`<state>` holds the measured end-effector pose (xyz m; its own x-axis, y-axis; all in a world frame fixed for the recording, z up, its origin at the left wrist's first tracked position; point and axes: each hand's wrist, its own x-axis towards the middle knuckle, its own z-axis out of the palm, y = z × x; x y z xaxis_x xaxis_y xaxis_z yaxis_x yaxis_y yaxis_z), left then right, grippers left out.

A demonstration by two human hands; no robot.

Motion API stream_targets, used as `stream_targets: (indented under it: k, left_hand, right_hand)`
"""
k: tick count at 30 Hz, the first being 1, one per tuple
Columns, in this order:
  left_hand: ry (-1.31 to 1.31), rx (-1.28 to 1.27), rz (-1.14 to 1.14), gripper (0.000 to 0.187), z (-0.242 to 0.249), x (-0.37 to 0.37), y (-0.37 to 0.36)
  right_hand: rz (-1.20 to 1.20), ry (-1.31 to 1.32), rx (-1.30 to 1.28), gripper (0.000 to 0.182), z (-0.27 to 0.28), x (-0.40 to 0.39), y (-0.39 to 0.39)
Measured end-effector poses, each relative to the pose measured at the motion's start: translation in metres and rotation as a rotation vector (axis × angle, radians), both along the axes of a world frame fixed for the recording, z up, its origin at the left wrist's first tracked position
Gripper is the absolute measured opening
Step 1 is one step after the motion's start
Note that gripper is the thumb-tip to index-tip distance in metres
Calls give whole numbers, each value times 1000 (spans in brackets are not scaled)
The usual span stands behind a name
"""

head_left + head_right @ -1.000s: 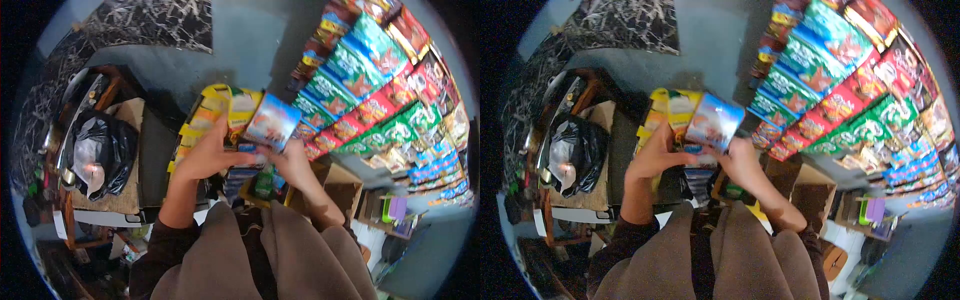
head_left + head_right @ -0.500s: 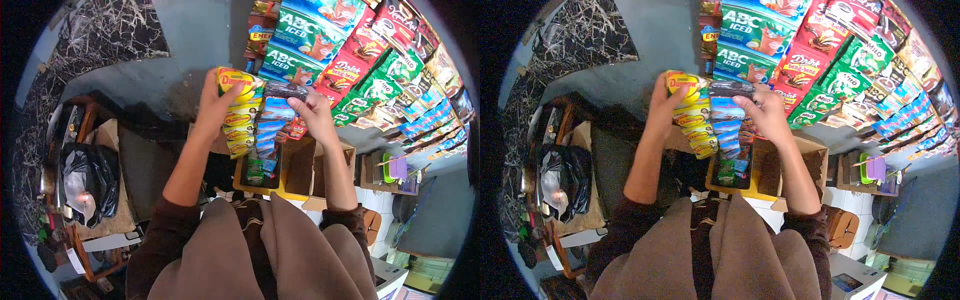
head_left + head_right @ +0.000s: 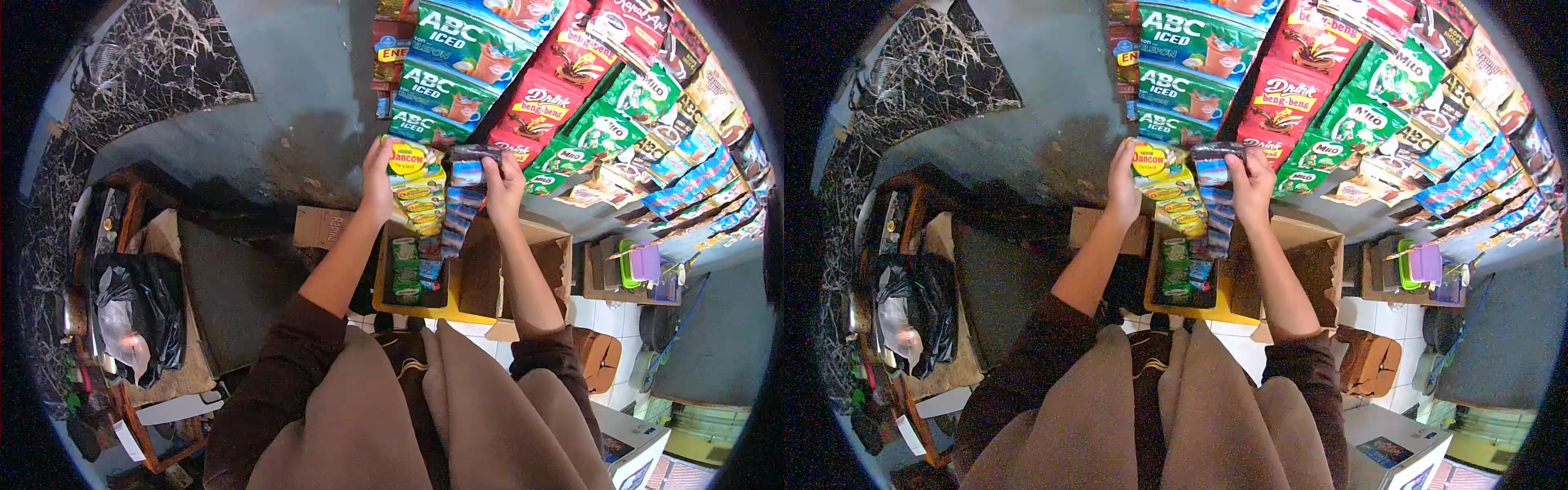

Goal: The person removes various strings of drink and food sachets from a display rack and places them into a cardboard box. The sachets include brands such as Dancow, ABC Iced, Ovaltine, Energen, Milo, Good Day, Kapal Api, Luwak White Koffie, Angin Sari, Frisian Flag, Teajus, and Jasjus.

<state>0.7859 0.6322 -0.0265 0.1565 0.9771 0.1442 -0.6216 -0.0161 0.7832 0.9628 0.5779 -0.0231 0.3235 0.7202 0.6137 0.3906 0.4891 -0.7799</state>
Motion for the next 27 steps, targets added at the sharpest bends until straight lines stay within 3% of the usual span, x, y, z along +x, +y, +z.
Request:
stream_targets:
  k: [2,9,13,18,25,27]
  left_hand:
    - [-8,4,32,19,-5,-1,-10]
    - [219,94,-39,21,-18,13,-31]
    - [196,116,-56,18,-30,26,-20]
    - [137,-8,-54,14,-37,31,-10]
    - [80,32,-62,10,-35,30,-6]
    - [222,151,-73,12,-37,25,-7]
  right_hand:
    - [-61,22,174,12,-2,-5,-1]
    - [-124,224,181,12,7,-26,7]
    - [-223,9,252,11,0,-30,27]
    - [-191,84,153,13,-18,-26,27]
    - [-184,39,144,19,-17,-24,18]
    - [-194,-2,153,20,-19,-22,18]
